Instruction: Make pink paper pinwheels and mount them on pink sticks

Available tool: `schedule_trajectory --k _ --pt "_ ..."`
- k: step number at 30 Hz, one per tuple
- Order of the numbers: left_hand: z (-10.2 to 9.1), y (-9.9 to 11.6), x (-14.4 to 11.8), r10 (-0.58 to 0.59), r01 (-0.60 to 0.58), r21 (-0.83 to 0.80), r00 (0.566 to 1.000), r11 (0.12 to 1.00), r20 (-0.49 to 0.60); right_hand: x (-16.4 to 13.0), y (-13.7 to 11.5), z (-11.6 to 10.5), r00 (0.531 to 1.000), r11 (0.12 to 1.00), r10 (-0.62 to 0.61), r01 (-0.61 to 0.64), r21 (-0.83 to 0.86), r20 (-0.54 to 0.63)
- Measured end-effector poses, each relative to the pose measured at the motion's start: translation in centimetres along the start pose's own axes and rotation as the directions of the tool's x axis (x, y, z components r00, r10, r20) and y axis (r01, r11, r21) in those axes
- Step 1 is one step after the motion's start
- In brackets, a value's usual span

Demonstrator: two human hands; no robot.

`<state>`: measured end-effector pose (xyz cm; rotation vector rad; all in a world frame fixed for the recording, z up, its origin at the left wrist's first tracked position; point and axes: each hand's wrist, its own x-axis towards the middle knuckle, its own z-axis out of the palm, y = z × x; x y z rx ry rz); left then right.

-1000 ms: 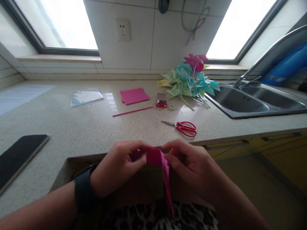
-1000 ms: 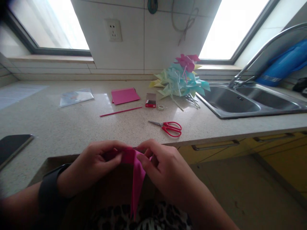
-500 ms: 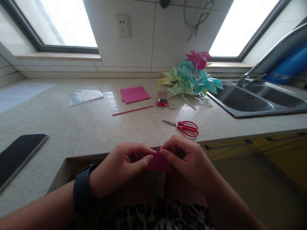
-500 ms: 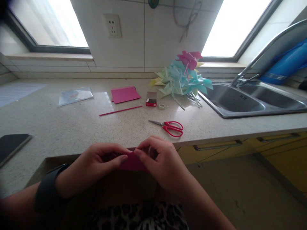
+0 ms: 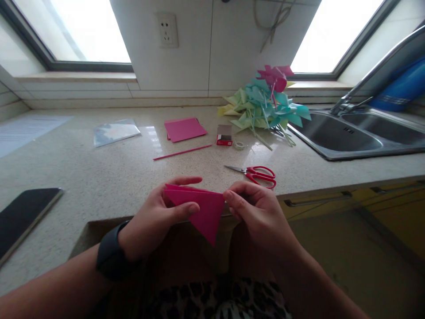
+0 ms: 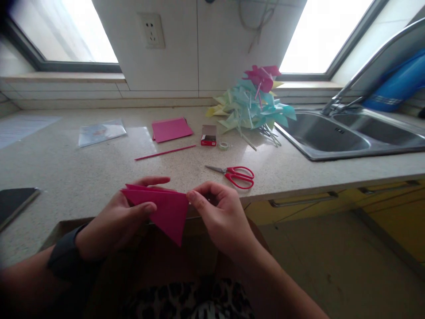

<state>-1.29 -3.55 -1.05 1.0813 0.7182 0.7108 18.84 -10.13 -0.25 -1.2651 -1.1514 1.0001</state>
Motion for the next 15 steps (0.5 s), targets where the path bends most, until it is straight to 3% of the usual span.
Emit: schedule_trajectory --k 4,7,9,11,13,15 --pt "0.2 -1.2 -0.3 -0.021 0.021 0.029 1.000 0.999 -0.015 0.3 0.0 1.4 1.000 0.999 -0.022 0.022 -0.027 0.014" --pt "0.6 -1.6 -0.4 -0.066 0.065 -0.008 0.994 0.998 -0.085 1.0 0.1 0.6 0.986 0.931 -0.164 0.158 -0.330 0.009" --pt "0.8 -1.5 -0.3 -0.113 0.106 -0.065 0.988 0.992 -0.106 1.8 0.3 -1.2 0.946 0.771 -0.323 0.245 -0.588 -0.029" --pt "1.0 -1.5 -0.3 -0.146 0.135 -0.100 0.983 0.986 -0.111 2.7 0.7 -3.6 0.896 0.539 -0.443 0.238 -0.808 -0.031" --pt "1.0 -1.4 -0.4 -0.155 0.143 -0.109 0.982 0.984 -0.104 3.3 1.2 -6.0 0.889 0.344 -0.456 0.121 -0.931 -0.053" --pt "1.1 -1.4 -0.5 -0.159 0.149 -0.106 0.983 0.983 -0.094 3.7 1.7 -7.8 0.920 0.263 -0.390 0.080 -0.961 -0.031"
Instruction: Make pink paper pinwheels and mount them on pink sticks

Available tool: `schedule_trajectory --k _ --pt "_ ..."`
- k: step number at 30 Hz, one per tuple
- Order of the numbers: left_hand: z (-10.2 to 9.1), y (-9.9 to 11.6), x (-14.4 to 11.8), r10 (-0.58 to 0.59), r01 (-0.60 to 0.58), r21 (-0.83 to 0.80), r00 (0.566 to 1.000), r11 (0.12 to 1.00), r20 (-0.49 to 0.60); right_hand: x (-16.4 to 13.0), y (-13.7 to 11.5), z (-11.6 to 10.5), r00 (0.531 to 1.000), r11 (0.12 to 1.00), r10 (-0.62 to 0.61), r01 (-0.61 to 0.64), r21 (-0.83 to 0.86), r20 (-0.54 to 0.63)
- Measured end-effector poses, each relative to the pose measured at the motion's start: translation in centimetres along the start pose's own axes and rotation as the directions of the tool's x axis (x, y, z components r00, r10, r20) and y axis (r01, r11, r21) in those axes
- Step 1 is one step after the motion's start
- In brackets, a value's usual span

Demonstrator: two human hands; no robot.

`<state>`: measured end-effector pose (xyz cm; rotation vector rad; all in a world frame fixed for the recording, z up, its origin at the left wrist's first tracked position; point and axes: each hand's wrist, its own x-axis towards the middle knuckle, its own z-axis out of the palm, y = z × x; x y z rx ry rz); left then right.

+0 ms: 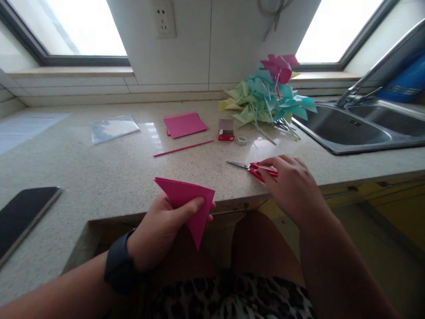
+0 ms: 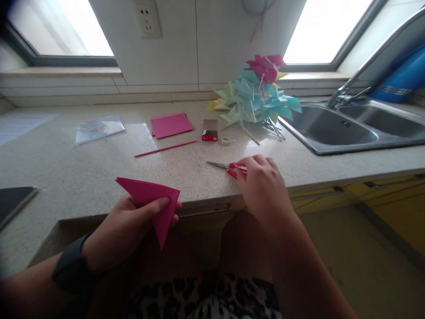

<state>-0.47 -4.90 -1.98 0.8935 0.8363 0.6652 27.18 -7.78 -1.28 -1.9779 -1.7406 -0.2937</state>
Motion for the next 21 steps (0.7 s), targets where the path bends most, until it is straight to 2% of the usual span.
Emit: schedule_trajectory --k 3,8,13,15,17,18,19,21 --pt "0.0 -0.1 -0.1 -0.005 0.005 0.020 1.000 1.000 -0.002 -0.1 1.3 -0.1 0.993 1.000 -0.014 0.012 0.016 0.121" --pt "0.1 -0.2 -0.3 -0.012 0.012 -0.002 1.000 1.000 0.010 0.0 2.0 -0.4 0.978 0.995 0.096 -0.092 -0.026 0.184" --pt "0.3 0.0 -0.5 -0.046 0.048 -0.038 0.998 0.998 0.040 0.1 2.1 -1.0 0.961 0.988 0.116 -0.087 -0.125 0.252" --pt "0.4 0.1 -0.5 -0.066 0.068 -0.051 0.997 0.996 0.037 -0.4 1.4 -1.4 0.956 0.988 0.154 -0.140 -0.070 0.250" --pt "0.5 0.2 -0.4 -0.083 0.084 -0.059 0.996 0.995 0.027 -1.3 0.1 -1.8 0.950 0.966 0.189 -0.225 0.128 0.248" --pt "0.5 0.2 -0.4 -0.087 0.088 -0.059 0.996 0.994 0.022 -1.9 -0.8 -1.9 0.945 0.921 0.206 -0.275 0.275 0.255" --pt "0.5 0.2 -0.4 -0.085 0.086 -0.055 0.996 0.995 0.019 -2.6 -1.7 -1.9 0.933 0.831 0.192 -0.320 0.455 0.305" --pt "0.5 0.2 -0.4 -0.070 0.070 -0.047 0.997 0.996 0.013 -4.0 -3.7 -1.8 0.905 0.554 0.100 -0.396 0.732 0.414"
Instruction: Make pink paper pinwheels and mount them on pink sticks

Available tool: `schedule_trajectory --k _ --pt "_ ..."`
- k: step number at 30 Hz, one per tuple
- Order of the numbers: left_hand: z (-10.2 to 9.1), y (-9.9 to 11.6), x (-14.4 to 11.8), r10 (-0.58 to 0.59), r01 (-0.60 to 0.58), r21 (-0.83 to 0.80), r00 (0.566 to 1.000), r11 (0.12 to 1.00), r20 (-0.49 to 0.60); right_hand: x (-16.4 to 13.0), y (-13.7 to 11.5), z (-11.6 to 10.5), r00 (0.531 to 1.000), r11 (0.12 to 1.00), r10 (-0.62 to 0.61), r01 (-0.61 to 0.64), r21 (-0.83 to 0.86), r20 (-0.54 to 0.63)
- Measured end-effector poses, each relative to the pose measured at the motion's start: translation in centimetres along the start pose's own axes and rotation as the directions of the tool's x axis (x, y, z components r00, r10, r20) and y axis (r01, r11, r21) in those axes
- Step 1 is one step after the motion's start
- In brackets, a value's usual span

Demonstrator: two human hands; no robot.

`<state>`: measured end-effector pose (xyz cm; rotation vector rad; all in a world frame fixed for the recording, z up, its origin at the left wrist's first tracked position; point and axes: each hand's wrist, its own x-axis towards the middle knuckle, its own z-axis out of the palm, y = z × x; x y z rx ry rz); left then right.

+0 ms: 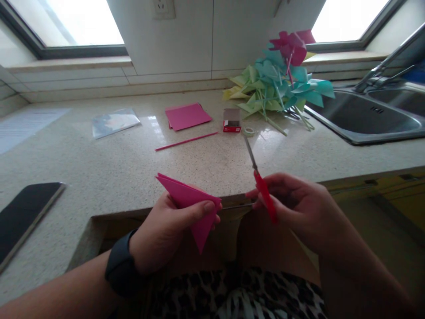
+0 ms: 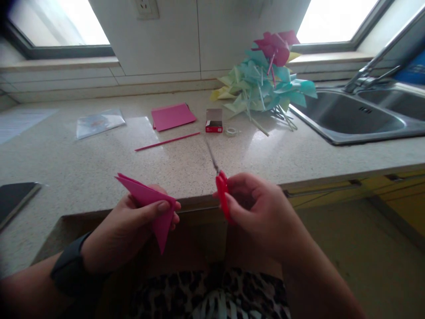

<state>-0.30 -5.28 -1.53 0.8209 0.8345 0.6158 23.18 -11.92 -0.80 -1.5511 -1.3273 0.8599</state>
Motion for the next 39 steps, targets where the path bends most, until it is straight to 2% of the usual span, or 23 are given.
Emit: schedule_trajectory --k 1,3,5,7,11,14,17,26,39 --pt "0.0 0.0 0.0 0.010 -0.010 0.003 1.000 1.000 -0.002 -0.7 -0.1 1.0 0.998 0.991 -0.002 -0.008 0.137 0.071" --pt "0.0 0.0 -0.1 0.034 -0.034 0.008 0.999 0.999 -0.008 -1.7 -0.1 2.7 0.989 0.952 -0.024 -0.022 0.304 0.145" --pt "0.0 -0.1 -0.2 0.060 -0.059 0.015 0.998 0.998 -0.027 -2.4 0.2 4.0 0.988 0.938 -0.007 -0.047 0.343 0.156" --pt "0.1 0.0 -0.2 0.086 -0.085 0.021 0.995 0.996 -0.052 -2.7 0.8 4.7 0.995 0.959 -0.025 -0.004 0.283 0.098" --pt "0.3 0.0 -0.2 0.124 -0.126 -0.012 0.990 0.992 -0.071 -2.9 1.4 5.2 0.978 0.978 -0.206 0.206 0.013 0.007" --pt "0.4 0.0 -0.2 0.138 -0.140 -0.035 0.989 0.990 -0.055 -2.8 1.1 5.3 0.936 0.913 -0.352 0.342 -0.222 -0.005" --pt "0.4 0.0 -0.2 0.141 -0.143 -0.050 0.989 0.988 -0.041 -2.6 0.7 5.6 0.904 0.849 -0.428 0.396 -0.349 -0.016" --pt "0.3 0.1 -0.2 0.139 -0.138 -0.099 0.990 0.985 0.004 -2.5 0.5 5.9 0.910 0.853 -0.413 0.383 -0.354 -0.010" --pt "0.3 0.0 -0.2 0.154 -0.155 -0.056 0.988 0.986 -0.020 -2.4 0.4 5.7 0.919 0.862 -0.394 0.371 -0.344 0.005"
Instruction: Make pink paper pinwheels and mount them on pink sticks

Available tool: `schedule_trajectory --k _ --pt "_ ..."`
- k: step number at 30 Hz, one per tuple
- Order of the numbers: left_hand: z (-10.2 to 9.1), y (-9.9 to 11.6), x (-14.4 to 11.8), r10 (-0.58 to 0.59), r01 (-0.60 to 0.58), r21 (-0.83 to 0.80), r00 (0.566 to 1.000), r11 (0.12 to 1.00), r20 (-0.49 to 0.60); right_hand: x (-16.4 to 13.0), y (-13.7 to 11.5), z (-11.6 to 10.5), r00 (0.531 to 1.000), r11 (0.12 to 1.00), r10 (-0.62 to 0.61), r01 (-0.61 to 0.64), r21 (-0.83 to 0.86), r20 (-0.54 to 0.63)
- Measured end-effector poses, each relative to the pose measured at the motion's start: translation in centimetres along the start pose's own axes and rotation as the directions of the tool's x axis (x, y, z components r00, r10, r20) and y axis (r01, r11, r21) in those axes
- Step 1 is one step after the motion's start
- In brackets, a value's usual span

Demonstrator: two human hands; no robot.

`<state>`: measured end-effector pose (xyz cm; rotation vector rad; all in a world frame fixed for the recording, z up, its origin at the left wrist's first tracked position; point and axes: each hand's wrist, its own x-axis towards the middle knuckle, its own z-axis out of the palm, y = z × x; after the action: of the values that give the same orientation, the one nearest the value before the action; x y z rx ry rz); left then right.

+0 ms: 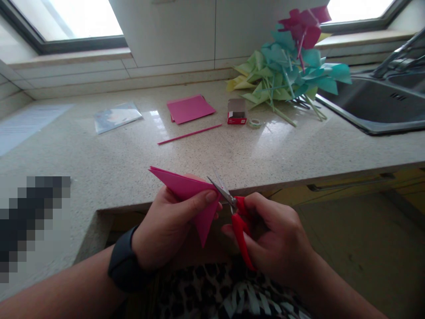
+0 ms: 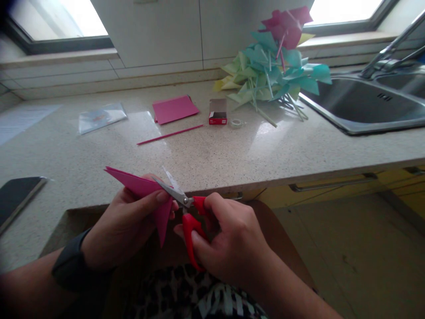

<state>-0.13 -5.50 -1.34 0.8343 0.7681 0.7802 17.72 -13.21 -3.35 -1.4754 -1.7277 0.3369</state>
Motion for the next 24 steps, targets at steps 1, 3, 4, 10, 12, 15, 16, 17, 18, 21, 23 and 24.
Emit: schedule_trajectory --k 1,3,4,10,12,15,16,17,18,21,23,24 --pt "-0.01 -0.01 0.01 0.003 -0.003 0.002 1.000 1.000 0.000 0.01 0.00 0.00 1.000 1.000 0.003 -0.003 0.006 0.007" --pt "-0.04 -0.04 0.04 0.009 -0.009 0.015 1.000 1.000 0.002 0.04 0.02 0.02 1.000 1.000 0.011 -0.012 0.017 0.022" --pt "-0.06 -0.05 0.04 0.014 -0.014 0.019 1.000 1.000 0.003 0.07 0.04 0.03 0.999 1.000 0.019 -0.019 0.021 0.029" --pt "-0.16 -0.01 0.03 0.009 -0.009 -0.004 1.000 1.000 0.022 0.17 -0.08 0.01 0.998 0.998 0.045 -0.047 0.044 0.035" --pt "-0.17 -0.04 0.06 0.002 -0.002 -0.001 1.000 1.000 0.029 0.18 -0.18 -0.06 0.998 0.998 0.053 -0.055 0.041 0.039" --pt "-0.16 -0.07 0.10 0.008 -0.007 -0.005 1.000 1.000 0.021 0.22 -0.27 -0.16 0.997 0.997 0.059 -0.061 0.040 0.049" --pt "-0.15 -0.07 0.10 0.012 -0.012 -0.009 1.000 1.000 0.018 0.24 -0.29 -0.19 0.997 0.997 0.058 -0.061 0.041 0.053" --pt "-0.13 -0.06 0.08 0.014 -0.014 -0.008 1.000 1.000 0.017 0.26 -0.29 -0.21 0.997 0.997 0.057 -0.059 0.041 0.053" --pt "-0.10 -0.04 0.06 0.016 -0.016 -0.004 1.000 1.000 0.013 0.27 -0.29 -0.23 0.997 0.998 0.055 -0.057 0.039 0.051" --pt "-0.01 0.05 -0.04 0.011 -0.011 0.018 1.000 1.000 -0.006 0.30 -0.26 -0.25 0.998 0.999 0.044 -0.045 0.024 0.047" --pt "0.03 0.09 -0.06 0.005 -0.005 0.016 1.000 1.000 -0.006 0.28 -0.23 -0.25 0.998 0.999 0.044 -0.045 0.015 0.048" --pt "0.03 0.09 -0.06 0.004 -0.004 0.012 1.000 1.000 -0.004 0.26 -0.22 -0.24 0.998 0.999 0.048 -0.049 0.013 0.051"
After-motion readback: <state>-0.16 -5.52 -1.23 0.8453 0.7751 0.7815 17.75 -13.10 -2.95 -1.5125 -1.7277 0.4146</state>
